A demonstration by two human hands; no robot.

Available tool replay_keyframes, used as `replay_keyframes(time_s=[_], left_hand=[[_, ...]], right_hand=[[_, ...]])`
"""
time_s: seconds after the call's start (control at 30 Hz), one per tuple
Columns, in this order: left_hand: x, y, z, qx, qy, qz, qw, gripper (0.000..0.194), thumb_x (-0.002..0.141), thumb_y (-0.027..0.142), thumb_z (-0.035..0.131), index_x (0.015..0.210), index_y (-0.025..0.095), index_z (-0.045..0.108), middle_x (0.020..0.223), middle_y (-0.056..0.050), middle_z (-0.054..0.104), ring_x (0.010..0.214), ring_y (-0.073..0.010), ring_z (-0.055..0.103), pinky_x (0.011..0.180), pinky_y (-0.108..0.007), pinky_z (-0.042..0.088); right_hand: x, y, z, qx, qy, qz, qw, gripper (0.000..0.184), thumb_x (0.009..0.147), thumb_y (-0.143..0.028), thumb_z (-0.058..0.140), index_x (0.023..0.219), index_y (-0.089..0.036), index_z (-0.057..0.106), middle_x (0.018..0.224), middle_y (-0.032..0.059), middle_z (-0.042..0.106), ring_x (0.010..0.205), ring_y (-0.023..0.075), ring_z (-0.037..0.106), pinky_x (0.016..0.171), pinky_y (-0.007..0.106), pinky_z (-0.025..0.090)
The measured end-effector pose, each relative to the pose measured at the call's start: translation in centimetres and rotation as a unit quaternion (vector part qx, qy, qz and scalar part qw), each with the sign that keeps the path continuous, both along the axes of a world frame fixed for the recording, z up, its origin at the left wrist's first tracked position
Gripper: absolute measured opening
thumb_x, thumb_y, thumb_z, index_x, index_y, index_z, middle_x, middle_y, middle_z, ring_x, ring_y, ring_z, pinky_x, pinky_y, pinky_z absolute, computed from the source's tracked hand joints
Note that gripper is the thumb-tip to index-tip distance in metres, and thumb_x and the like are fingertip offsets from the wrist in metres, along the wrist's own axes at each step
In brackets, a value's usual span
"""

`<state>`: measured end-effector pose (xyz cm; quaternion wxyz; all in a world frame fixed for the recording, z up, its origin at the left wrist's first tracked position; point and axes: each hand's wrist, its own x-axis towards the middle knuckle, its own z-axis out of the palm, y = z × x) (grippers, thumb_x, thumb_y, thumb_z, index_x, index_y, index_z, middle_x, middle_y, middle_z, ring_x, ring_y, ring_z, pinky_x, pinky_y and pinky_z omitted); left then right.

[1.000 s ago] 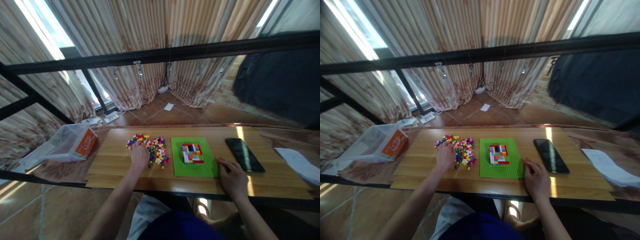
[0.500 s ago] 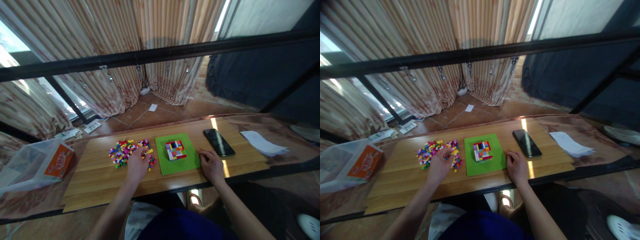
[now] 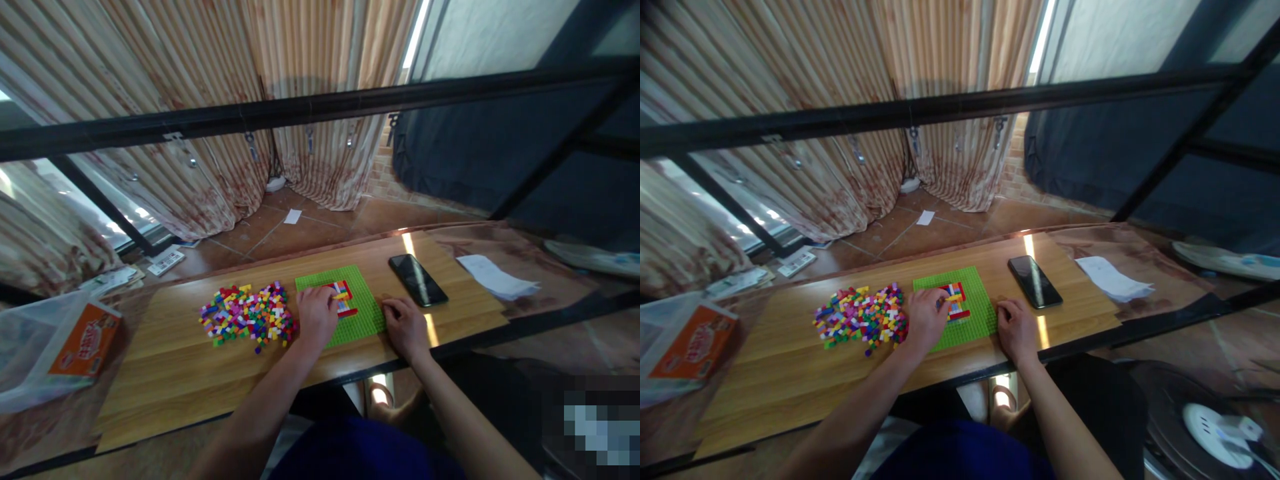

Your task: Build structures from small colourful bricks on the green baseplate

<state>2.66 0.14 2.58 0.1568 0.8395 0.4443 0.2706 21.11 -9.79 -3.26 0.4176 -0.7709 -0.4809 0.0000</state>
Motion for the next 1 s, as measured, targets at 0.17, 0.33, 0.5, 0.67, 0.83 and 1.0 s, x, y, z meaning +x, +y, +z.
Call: replay_keyframes(time_s=[0.17, 0.33, 0.5, 0.67, 0.83, 1.0], left_hand=[[-0.2, 0.0, 0.0, 0.026, 0.003, 0.002, 1.000, 0.006, 0.083, 0.020, 0.060, 0.081, 0.023, 0.065, 0.085, -0.001, 0.070, 0.089, -0.0221, 0.057, 0.086, -0.041, 0.035], [-0.6, 0.1, 0.0, 0.024, 0.020, 0.001, 1.000, 0.007, 0.084, 0.021, 0.059, 0.081, 0.023, 0.065, 0.086, -0.002, 0.070, 0.091, -0.0229, 0.056, 0.088, -0.043, 0.033], [-0.4, 0.1, -0.3, 0.037, 0.013, 0.003, 0.999, 0.007, 0.084, 0.020, 0.059, 0.081, 0.023, 0.065, 0.086, -0.002, 0.070, 0.090, -0.0226, 0.055, 0.089, -0.043, 0.032], [-0.2, 0.0, -0.7, 0.036, -0.016, 0.021, 0.999, 0.011, 0.087, 0.022, 0.056, 0.081, 0.023, 0.066, 0.085, -0.001, 0.069, 0.089, -0.0214, 0.055, 0.087, -0.041, 0.033], [-0.1, -0.3, -1.2, 0.051, -0.045, 0.045, 0.997, 0.012, 0.084, 0.021, 0.062, 0.072, 0.023, 0.065, 0.085, -0.001, 0.069, 0.087, -0.0204, 0.055, 0.084, -0.038, 0.034], [-0.2, -0.3, -1.4, 0.069, -0.047, 0.052, 0.995, 0.009, 0.081, 0.019, 0.063, 0.073, 0.023, 0.066, 0.088, -0.002, 0.068, 0.090, -0.0217, 0.054, 0.086, -0.039, 0.034]], right_hand=[[-0.2, 0.0, 0.3, -0.002, 0.011, -0.003, 1.000, 0.024, 0.085, -0.029, 0.049, 0.082, -0.019, 0.071, 0.092, 0.0085, 0.067, 0.083, 0.0211, 0.063, 0.074, 0.033, 0.049], [-0.1, 0.0, 0.2, -0.005, 0.009, -0.003, 1.000, 0.023, 0.085, -0.028, 0.049, 0.083, -0.020, 0.071, 0.092, 0.0084, 0.067, 0.082, 0.0212, 0.063, 0.074, 0.034, 0.049], [0.0, -0.1, 0.1, -0.008, 0.008, -0.004, 1.000, 0.023, 0.085, -0.027, 0.050, 0.084, -0.019, 0.071, 0.093, 0.0088, 0.067, 0.083, 0.0208, 0.063, 0.073, 0.033, 0.049], [0.0, 0.0, 0.0, -0.003, -0.006, -0.004, 1.000, 0.022, 0.085, -0.027, 0.051, 0.083, -0.018, 0.072, 0.092, 0.0085, 0.068, 0.083, 0.0206, 0.064, 0.075, 0.033, 0.050], [0.1, 0.0, -0.2, 0.006, -0.018, -0.005, 1.000, 0.023, 0.085, -0.027, 0.052, 0.083, -0.017, 0.072, 0.090, 0.0085, 0.068, 0.082, 0.0206, 0.064, 0.074, 0.033, 0.050], [0.1, 0.0, -0.2, 0.003, -0.015, -0.005, 1.000, 0.022, 0.084, -0.026, 0.052, 0.083, -0.018, 0.072, 0.091, 0.0083, 0.068, 0.083, 0.0205, 0.064, 0.074, 0.033, 0.050]])
